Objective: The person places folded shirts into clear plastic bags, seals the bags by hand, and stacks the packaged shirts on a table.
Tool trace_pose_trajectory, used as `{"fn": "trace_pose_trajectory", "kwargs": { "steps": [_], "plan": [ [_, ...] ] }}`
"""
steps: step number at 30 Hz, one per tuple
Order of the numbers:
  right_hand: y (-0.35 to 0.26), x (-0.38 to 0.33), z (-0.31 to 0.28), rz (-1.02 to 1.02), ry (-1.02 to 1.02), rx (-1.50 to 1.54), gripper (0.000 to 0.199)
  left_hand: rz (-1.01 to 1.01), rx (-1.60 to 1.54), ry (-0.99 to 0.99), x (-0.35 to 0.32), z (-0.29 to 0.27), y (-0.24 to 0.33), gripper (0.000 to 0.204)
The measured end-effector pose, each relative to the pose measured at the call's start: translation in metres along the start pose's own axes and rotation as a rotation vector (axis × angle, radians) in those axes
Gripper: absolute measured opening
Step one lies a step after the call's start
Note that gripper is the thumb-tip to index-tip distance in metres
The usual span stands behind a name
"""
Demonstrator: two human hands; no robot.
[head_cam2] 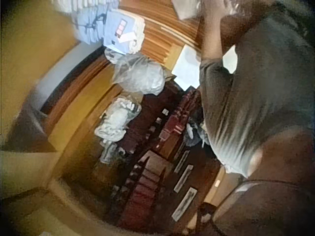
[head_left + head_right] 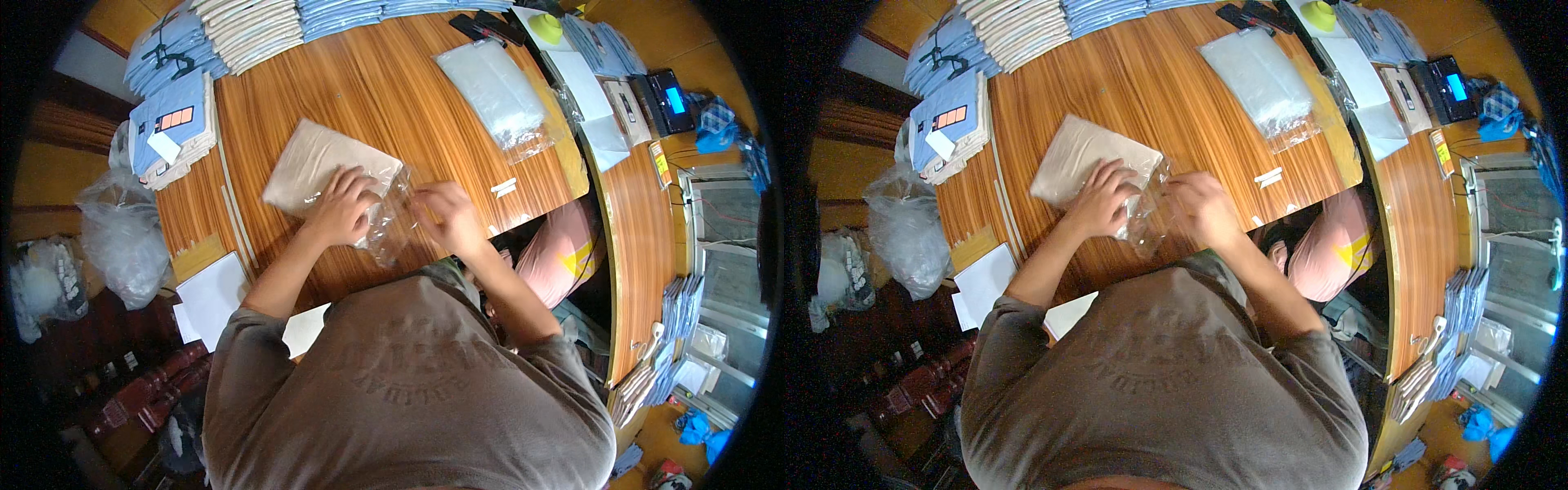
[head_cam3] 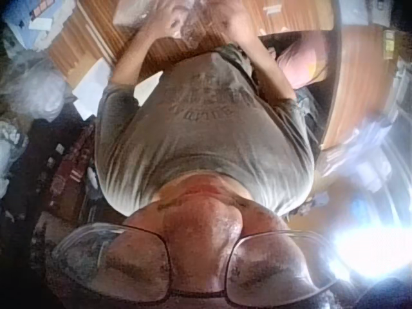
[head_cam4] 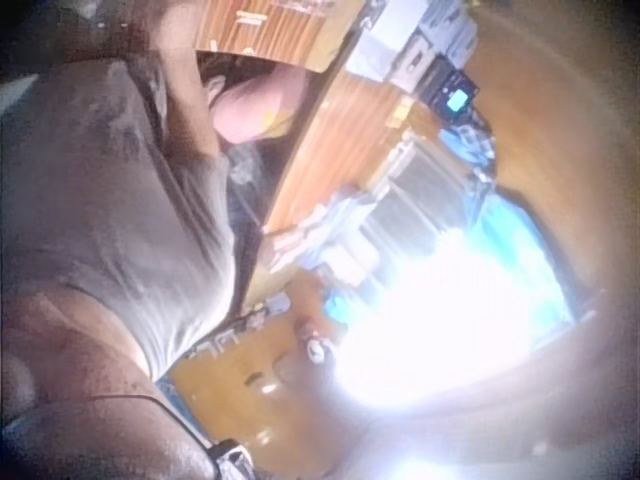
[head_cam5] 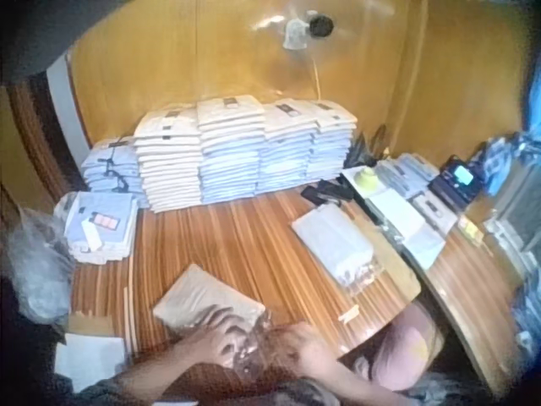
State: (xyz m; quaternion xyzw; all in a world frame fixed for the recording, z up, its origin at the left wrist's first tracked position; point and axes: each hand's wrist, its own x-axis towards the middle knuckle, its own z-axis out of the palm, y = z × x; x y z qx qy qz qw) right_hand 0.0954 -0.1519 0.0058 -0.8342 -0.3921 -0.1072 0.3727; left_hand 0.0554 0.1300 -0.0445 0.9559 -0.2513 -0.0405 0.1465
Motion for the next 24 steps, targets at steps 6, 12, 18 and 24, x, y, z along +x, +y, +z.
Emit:
{"fn": "trace_pose_trajectory", "kwargs": {
  "steps": [6, 12, 18, 24],
  "plan": [
    [0.071, 0.03, 0.031, -0.195, -0.65, -0.172, 0.028, -0.131, 0.042, 0.184, 0.045, 0.022, 0.029, 0.06],
    [0.099, 0.028, 0.027, -0.46, -0.747, -0.232, 0.026, -0.124, 0.143, 0.094, 0.046, 0.022, 0.031, 0.066],
    [0.117, 0.024, 0.044, -0.414, -0.625, -0.141, 0.022, 0.046, 0.158, -0.061, 0.052, 0.023, 0.017, 0.056],
    [0.118, 0.02, 0.022, -0.581, -0.667, -0.14, 0.023, 0.04, 0.175, -0.145, 0.059, 0.013, 0.025, 0.059]
  ]
}}
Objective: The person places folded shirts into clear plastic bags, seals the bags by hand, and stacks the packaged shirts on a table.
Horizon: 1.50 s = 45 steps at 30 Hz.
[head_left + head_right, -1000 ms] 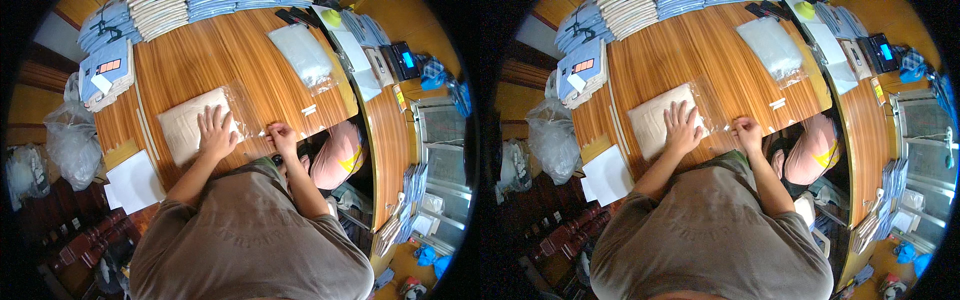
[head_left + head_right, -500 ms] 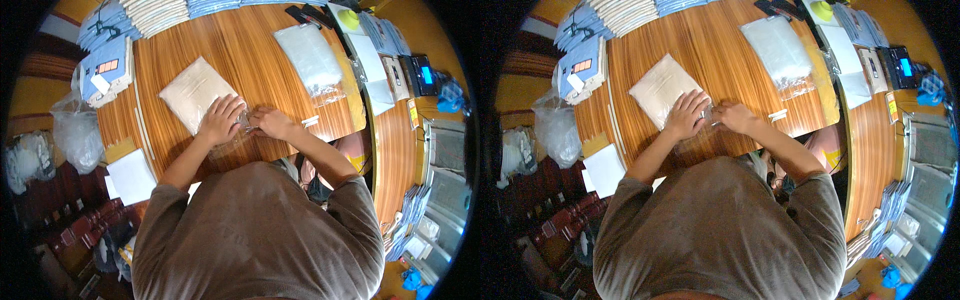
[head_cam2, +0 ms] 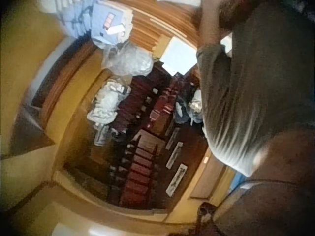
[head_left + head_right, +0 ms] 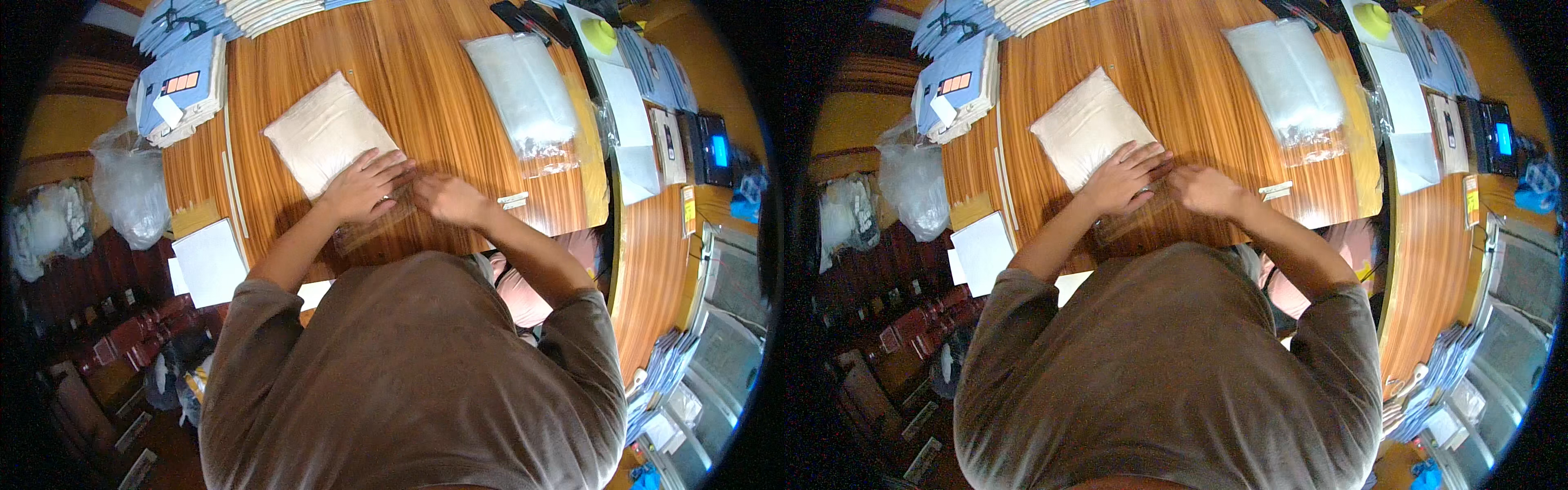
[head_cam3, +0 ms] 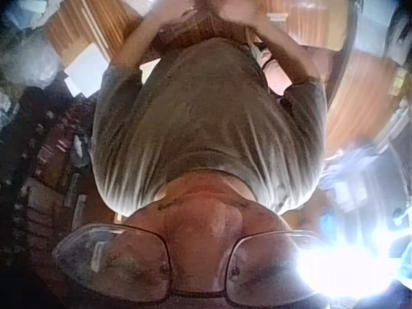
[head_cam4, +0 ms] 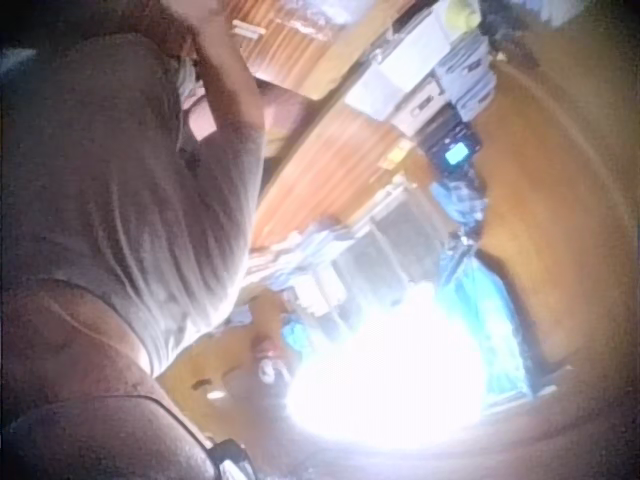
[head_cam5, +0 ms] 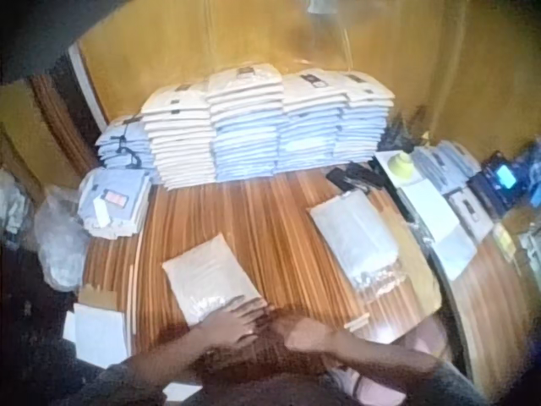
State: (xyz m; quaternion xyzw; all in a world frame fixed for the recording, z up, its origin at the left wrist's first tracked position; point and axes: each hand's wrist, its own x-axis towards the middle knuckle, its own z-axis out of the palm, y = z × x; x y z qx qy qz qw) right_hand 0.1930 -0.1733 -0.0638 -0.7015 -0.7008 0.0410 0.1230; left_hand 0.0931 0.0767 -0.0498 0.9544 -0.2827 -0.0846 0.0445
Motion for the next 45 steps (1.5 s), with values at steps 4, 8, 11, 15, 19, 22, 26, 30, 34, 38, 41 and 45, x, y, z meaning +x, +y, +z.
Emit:
{"fn": "trace_pose_trajectory", "kwargs": {
  "steps": [4, 8, 11, 15, 19, 22, 26, 30, 34, 38, 41, 45],
  "plan": [
    [-0.035, -0.018, -0.004, -0.162, -0.069, -0.106, 0.023, 0.056, 0.017, -0.035, -0.002, 0.003, 0.0, 0.07],
    [-0.062, -0.018, -0.021, -0.033, -0.033, -0.178, 0.022, 0.072, -0.071, 0.065, -0.005, 0.017, -0.003, 0.077],
    [-0.073, 0.011, -0.029, 0.191, -0.008, -0.1, 0.022, 0.072, -0.118, 0.107, -0.007, 0.015, -0.006, 0.074],
    [-0.078, 0.025, 0.012, 0.295, -0.046, 0.023, 0.023, 0.008, -0.455, 0.265, -0.005, 0.015, -0.009, 0.066],
    [-0.078, 0.031, 0.012, 0.318, 0.015, 0.16, 0.022, -0.041, -0.133, 0.267, -0.013, 0.008, -0.016, 0.059],
    [-0.076, 0.037, 0.003, 0.287, -0.036, 0.117, 0.023, -0.017, -0.116, 0.146, -0.03, 0.013, -0.025, 0.065],
    [-0.084, 0.032, 0.015, 0.217, -0.042, -0.015, 0.024, -0.01, -0.054, 0.154, -0.037, 0.018, -0.025, 0.07],
    [-0.101, 0.012, -0.005, -0.11, -0.015, -0.085, 0.03, 0.027, -0.066, 0.18, -0.037, 0.016, -0.026, 0.071],
    [-0.108, 0.029, -0.023, 0.058, 0.026, -0.065, 0.027, 0.048, -0.11, 0.198, -0.039, 0.019, -0.026, 0.07],
    [-0.128, 0.077, -0.001, 0.274, 0.176, 0.017, 0.021, 0.065, -0.046, 0.152, -0.04, 0.011, -0.028, 0.067],
    [-0.133, 0.082, 0.036, 0.267, 0.051, -0.027, 0.018, 0.084, -0.043, 0.207, -0.038, 0.02, -0.028, 0.066],
    [-0.152, 0.062, 0.024, 0.097, 0.058, 0.007, 0.017, 0.084, -0.051, 0.239, -0.039, 0.026, -0.03, 0.063]
  ]
}}
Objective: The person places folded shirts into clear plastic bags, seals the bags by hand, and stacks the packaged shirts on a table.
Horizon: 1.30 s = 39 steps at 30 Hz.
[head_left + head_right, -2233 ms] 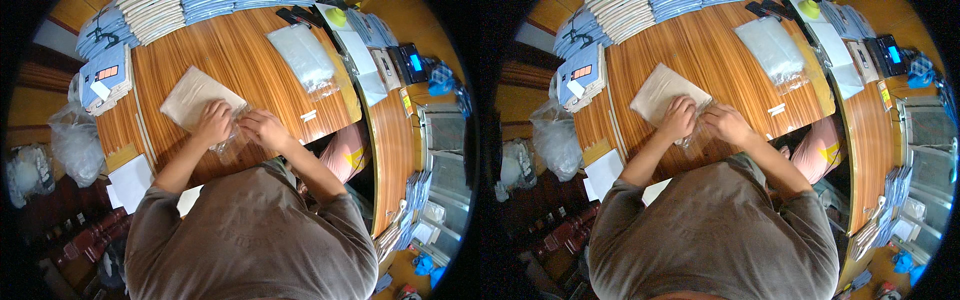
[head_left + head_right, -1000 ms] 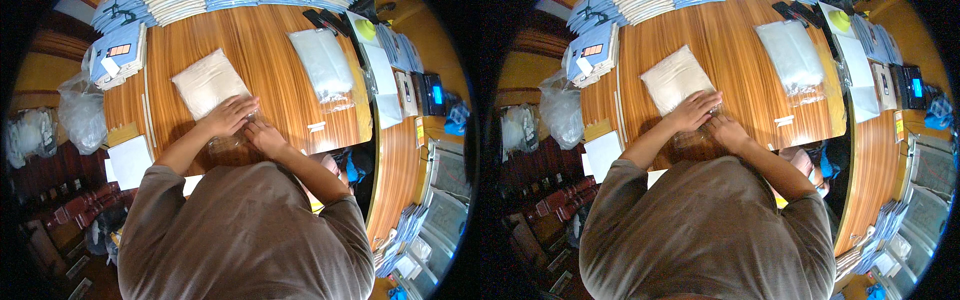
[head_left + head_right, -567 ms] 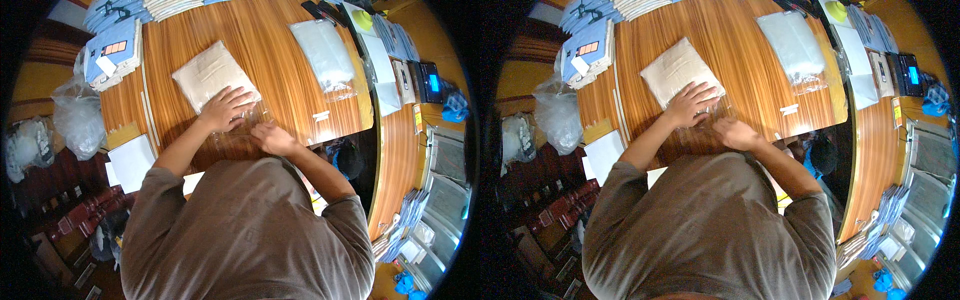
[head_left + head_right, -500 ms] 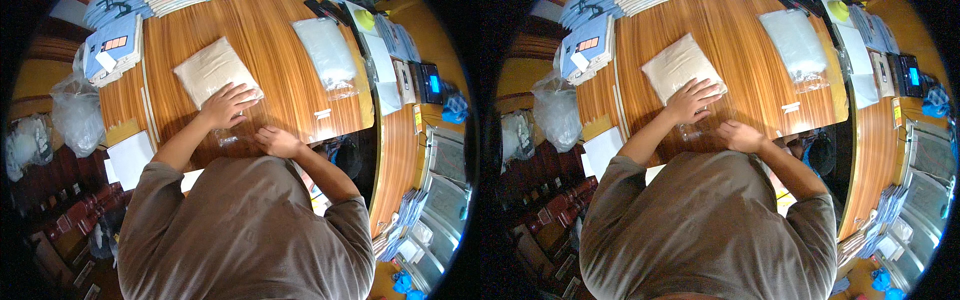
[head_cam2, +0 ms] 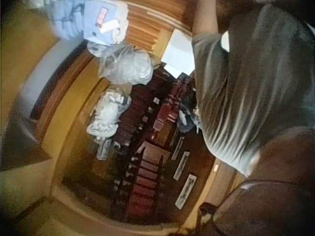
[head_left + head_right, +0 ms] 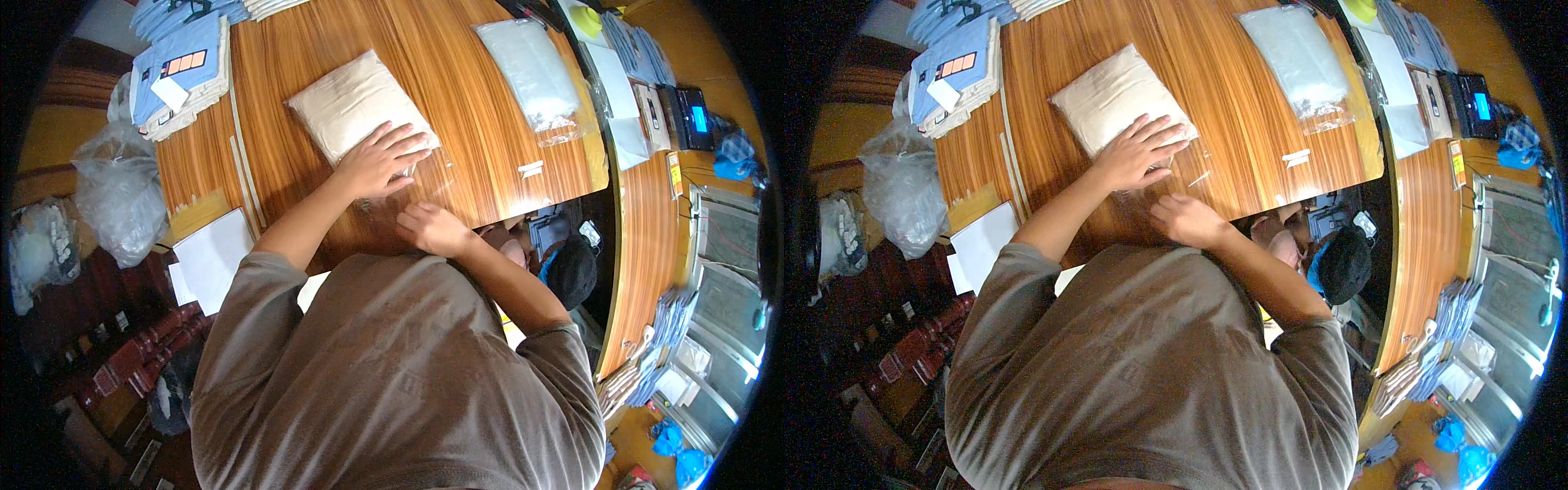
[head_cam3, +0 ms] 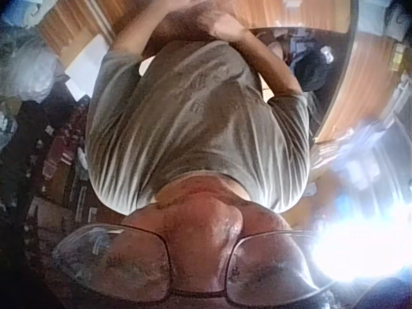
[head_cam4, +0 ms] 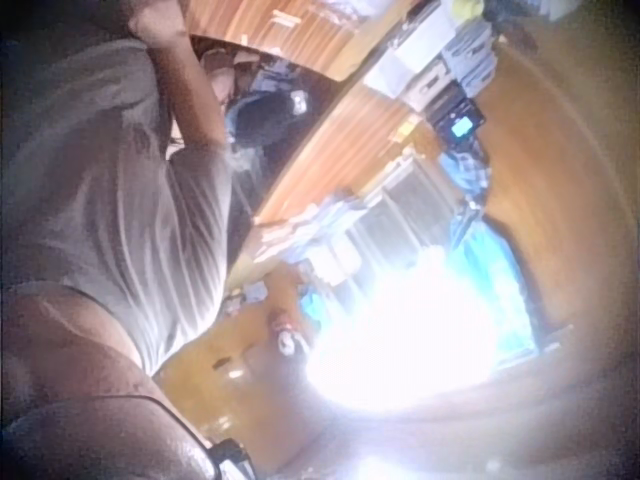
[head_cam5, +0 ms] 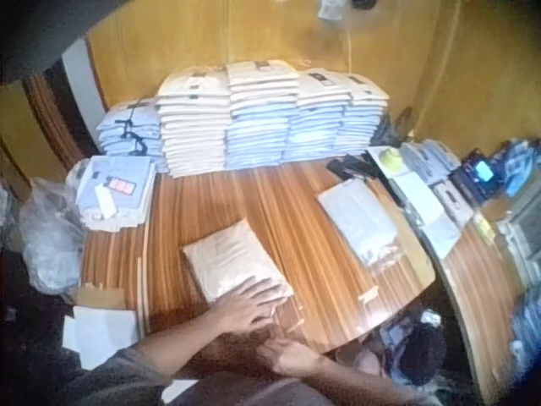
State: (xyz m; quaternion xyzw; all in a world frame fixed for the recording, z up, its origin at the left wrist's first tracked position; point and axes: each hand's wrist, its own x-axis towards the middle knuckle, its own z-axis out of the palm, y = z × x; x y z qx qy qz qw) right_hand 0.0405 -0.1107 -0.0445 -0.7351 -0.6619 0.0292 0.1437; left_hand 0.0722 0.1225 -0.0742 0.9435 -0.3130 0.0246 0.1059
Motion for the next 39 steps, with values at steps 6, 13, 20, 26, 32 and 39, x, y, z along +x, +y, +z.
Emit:
{"fn": "trace_pose_trajectory", "kwargs": {
  "steps": [6, 13, 20, 26, 32, 39],
  "plan": [
    [-0.016, 0.007, -0.002, 0.048, 0.157, -0.118, 0.017, 0.016, -0.009, 0.022, -0.003, 0.009, 0.0, 0.061],
    [-0.039, 0.015, 0.02, -0.027, 0.018, -0.02, 0.024, 0.051, -0.019, 0.019, -0.004, 0.009, -0.002, 0.064],
    [0.003, -0.01, -0.034, 0.164, 0.144, -0.048, 0.047, 0.073, 0.047, 0.017, -0.019, 0.01, 0.01, 0.06],
    [0.07, -0.059, -0.021, 0.153, 0.083, 0.047, 0.029, -0.195, -0.057, -0.034, -0.104, 0.0, 0.088, 0.076],
    [0.073, -0.082, -0.005, 0.164, 0.311, 0.178, 0.017, -0.362, 0.123, -0.08, -0.126, 0.016, 0.138, 0.077],
    [0.065, -0.106, 0.013, 0.386, 0.428, 0.381, 0.015, -0.337, -0.024, 0.061, -0.147, 0.032, 0.147, 0.053]
  ]
}}
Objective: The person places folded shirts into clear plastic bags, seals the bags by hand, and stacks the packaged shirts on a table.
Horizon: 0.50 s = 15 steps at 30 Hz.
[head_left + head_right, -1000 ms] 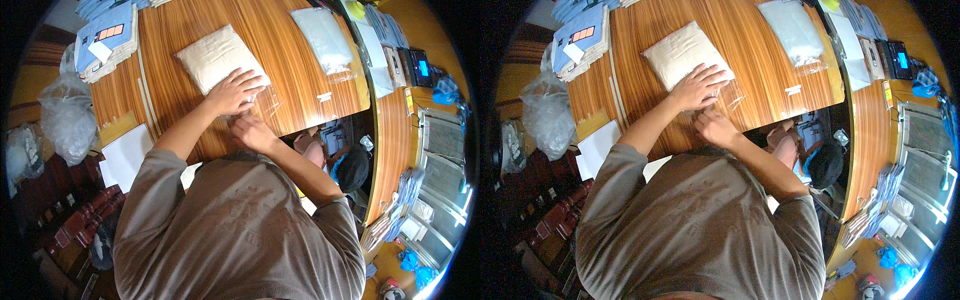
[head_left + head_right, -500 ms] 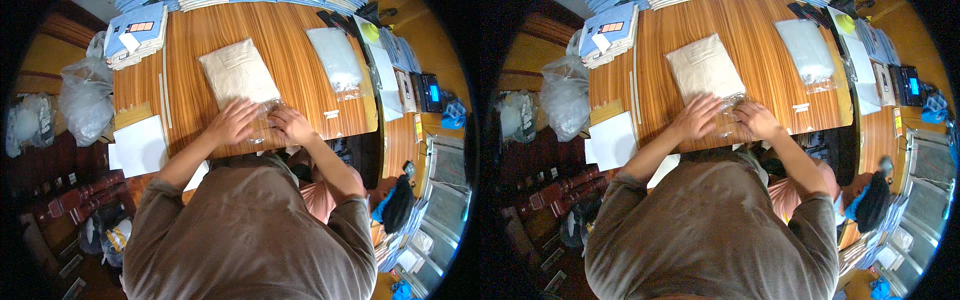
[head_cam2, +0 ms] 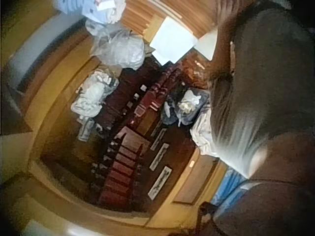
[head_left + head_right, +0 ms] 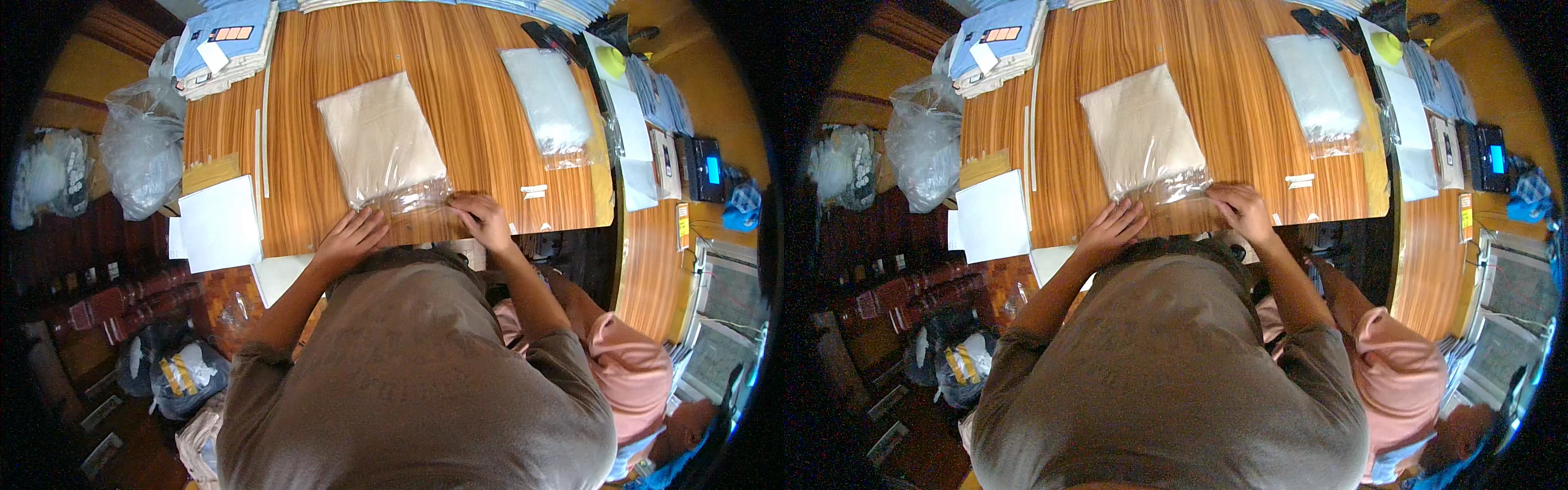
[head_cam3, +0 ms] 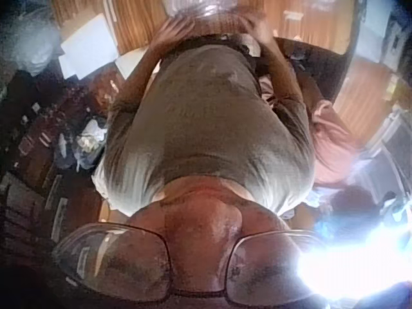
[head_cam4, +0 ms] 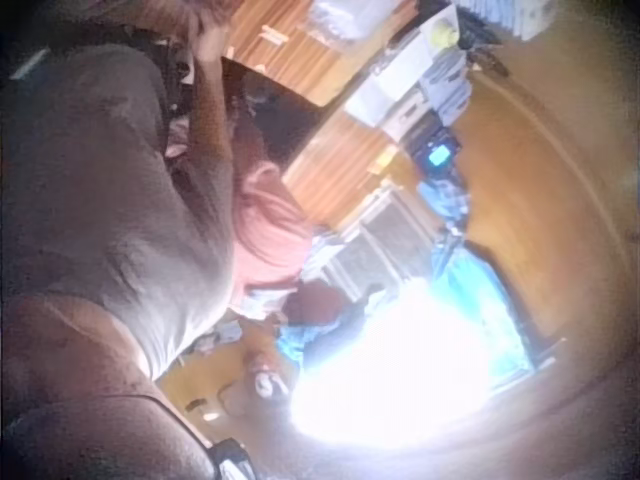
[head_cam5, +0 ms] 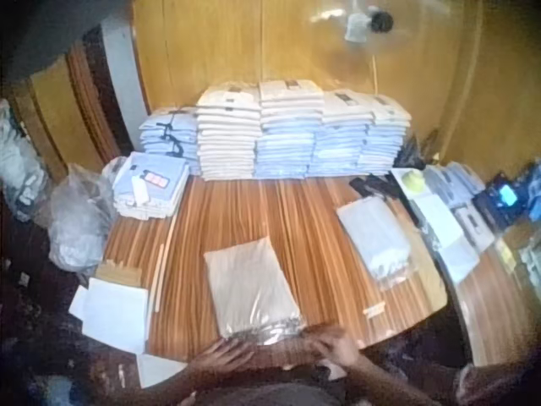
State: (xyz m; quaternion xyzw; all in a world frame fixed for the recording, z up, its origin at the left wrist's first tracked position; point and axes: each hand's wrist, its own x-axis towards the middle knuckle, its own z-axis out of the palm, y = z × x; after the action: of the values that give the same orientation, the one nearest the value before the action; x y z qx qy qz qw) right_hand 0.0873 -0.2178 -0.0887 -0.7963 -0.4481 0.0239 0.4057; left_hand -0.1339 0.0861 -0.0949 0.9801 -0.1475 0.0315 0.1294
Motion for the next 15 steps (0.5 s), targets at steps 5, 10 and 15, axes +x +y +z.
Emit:
{"fn": "trace_pose_trajectory", "kwargs": {
  "steps": [5, 10, 15],
  "plan": [
    [-0.035, 0.027, 0.01, 0.33, 0.272, 0.291, 0.012, -0.471, -0.75, 0.376, 0.004, -0.021, -0.006, 0.026],
    [-0.035, 0.128, 0.052, 0.603, 0.353, 0.368, 0.029, -1.058, -1.225, 0.778, 0.081, -0.029, -0.049, 0.037],
    [-0.005, 0.151, 0.082, 0.534, 0.35, -0.029, 0.031, -1.135, -0.876, 0.805, 0.106, -0.01, -0.06, 0.037]
  ]
}}
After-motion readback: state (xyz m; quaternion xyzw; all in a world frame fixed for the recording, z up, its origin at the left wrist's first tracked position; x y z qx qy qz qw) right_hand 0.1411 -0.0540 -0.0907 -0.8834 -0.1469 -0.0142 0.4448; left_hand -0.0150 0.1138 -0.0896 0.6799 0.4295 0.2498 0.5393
